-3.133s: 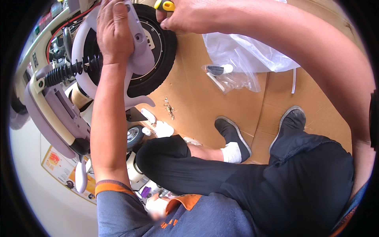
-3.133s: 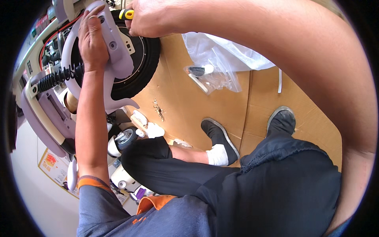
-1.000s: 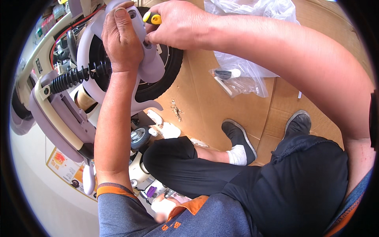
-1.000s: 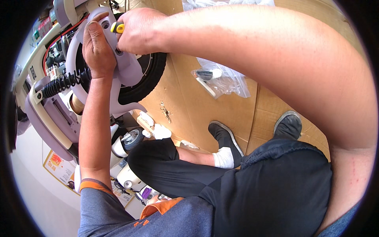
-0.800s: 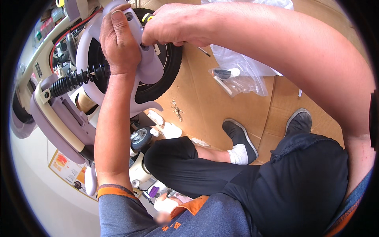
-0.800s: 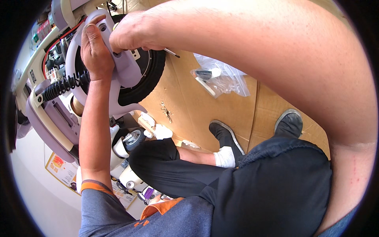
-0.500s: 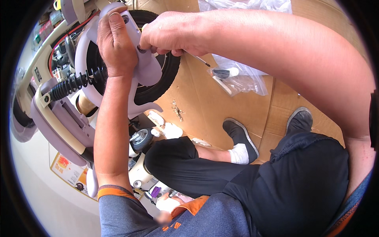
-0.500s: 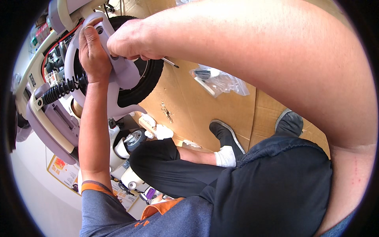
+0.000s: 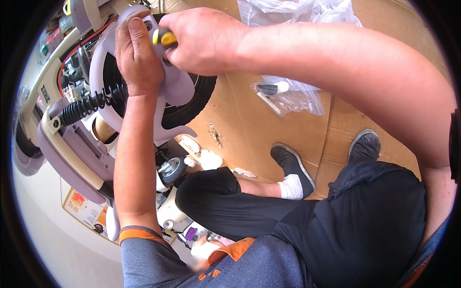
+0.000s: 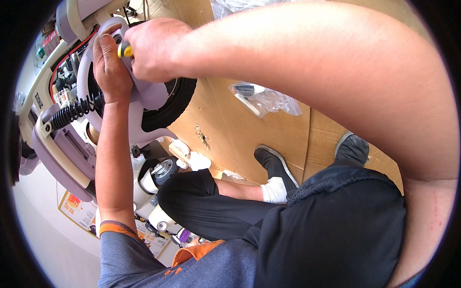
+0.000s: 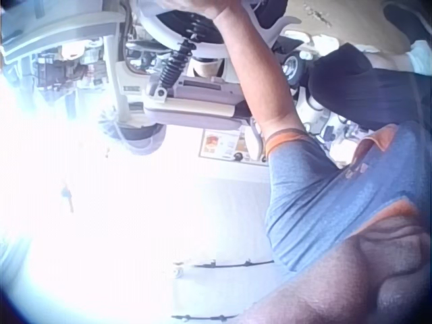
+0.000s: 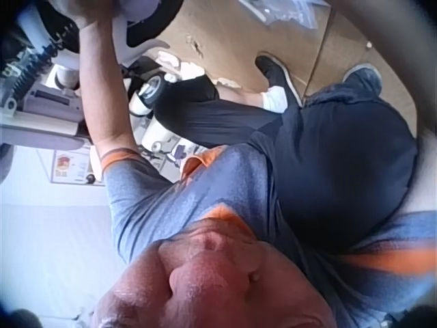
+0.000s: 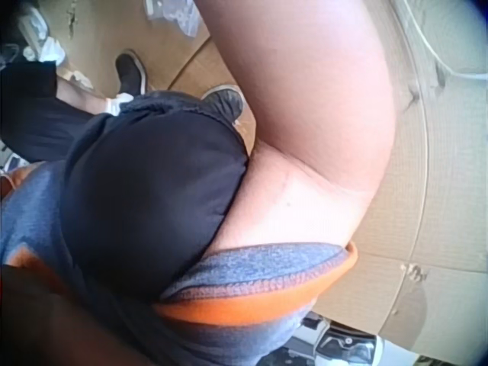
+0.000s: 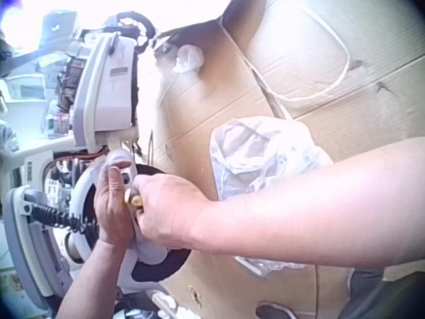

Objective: The person assembles a light purple electric scooter by attaching the front body panel and handlebars. They use a screwdriver to secure screws, remove parts from plastic packaging, and align components before tightening them.

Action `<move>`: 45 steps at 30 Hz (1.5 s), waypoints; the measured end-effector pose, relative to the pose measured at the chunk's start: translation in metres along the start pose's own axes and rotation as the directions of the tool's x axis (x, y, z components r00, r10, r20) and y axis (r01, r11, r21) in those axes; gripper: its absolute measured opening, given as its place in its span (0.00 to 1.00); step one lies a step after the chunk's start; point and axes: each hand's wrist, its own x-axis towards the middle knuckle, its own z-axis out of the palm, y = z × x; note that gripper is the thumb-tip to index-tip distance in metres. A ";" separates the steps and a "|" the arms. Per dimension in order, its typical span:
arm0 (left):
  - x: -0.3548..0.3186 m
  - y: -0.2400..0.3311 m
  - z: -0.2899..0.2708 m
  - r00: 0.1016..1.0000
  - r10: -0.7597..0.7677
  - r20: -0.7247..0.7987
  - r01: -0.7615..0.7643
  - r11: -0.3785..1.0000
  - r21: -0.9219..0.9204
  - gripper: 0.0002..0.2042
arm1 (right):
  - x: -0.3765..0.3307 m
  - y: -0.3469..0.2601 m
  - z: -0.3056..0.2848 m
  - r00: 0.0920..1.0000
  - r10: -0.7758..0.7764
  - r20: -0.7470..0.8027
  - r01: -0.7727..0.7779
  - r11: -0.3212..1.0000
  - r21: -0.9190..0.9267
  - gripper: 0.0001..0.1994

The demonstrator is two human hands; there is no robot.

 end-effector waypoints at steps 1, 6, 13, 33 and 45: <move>0.001 0.000 0.001 1.000 0.011 0.000 -0.011 1.000 -0.024 0.25 | -0.005 0.006 0.004 0.985 -0.148 -0.092 0.145 0.989 -0.042 0.13; 0.000 0.002 -0.002 1.000 0.023 0.012 -0.023 1.000 -0.006 0.25 | -0.012 0.017 0.003 0.882 -0.469 -0.041 0.435 0.846 -0.309 0.12; 0.001 -0.001 0.003 0.998 -0.061 -0.014 0.059 0.988 -0.143 0.24 | -0.009 0.011 -0.011 0.889 -0.448 0.098 0.451 0.816 -0.362 0.09; 0.000 -0.003 -0.001 0.992 -0.115 0.058 0.127 0.945 -0.302 0.23 | 0.009 0.008 -0.013 0.863 -0.500 0.074 0.503 0.832 -0.234 0.08; 0.001 0.004 -0.003 0.997 -0.047 0.062 0.057 0.983 -0.172 0.23 | 0.016 0.002 -0.024 0.893 -0.409 0.189 0.445 0.865 -0.232 0.08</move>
